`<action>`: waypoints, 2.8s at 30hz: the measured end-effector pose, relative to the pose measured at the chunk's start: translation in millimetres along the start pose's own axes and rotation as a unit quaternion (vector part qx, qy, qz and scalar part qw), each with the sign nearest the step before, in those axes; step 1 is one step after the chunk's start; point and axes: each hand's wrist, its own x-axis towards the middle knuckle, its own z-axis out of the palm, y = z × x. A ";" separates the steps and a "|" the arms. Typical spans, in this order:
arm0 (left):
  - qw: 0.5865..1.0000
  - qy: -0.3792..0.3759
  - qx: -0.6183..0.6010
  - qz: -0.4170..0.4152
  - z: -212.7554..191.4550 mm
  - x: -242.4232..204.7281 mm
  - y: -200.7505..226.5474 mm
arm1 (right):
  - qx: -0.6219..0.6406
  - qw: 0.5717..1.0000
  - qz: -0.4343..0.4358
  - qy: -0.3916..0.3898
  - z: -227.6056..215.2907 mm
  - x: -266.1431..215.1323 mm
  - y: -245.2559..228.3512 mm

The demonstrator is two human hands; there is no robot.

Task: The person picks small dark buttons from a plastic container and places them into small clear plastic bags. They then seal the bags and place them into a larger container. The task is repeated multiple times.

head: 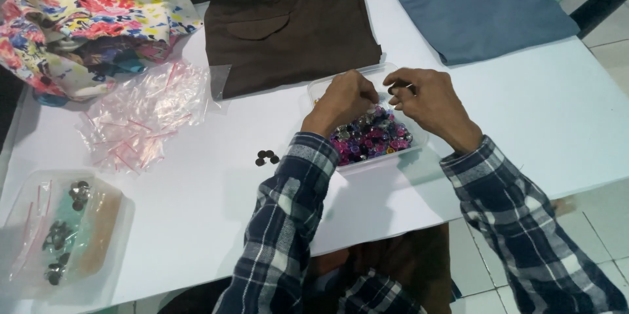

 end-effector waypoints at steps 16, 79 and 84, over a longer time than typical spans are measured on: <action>0.971 0.000 0.240 0.002 -0.2 -23.6 12.5 | -0.377 0.901 -0.019 -0.216 25.4 39.0 1.0; 0.995 0.018 -0.093 0.008 -51.8 -64.1 19.2 | -0.055 0.977 0.069 -0.192 8.6 21.1 -40.9; 0.989 0.065 -0.128 0.023 -55.2 -65.5 11.0 | 0.113 0.978 0.075 -0.159 3.1 9.3 -60.1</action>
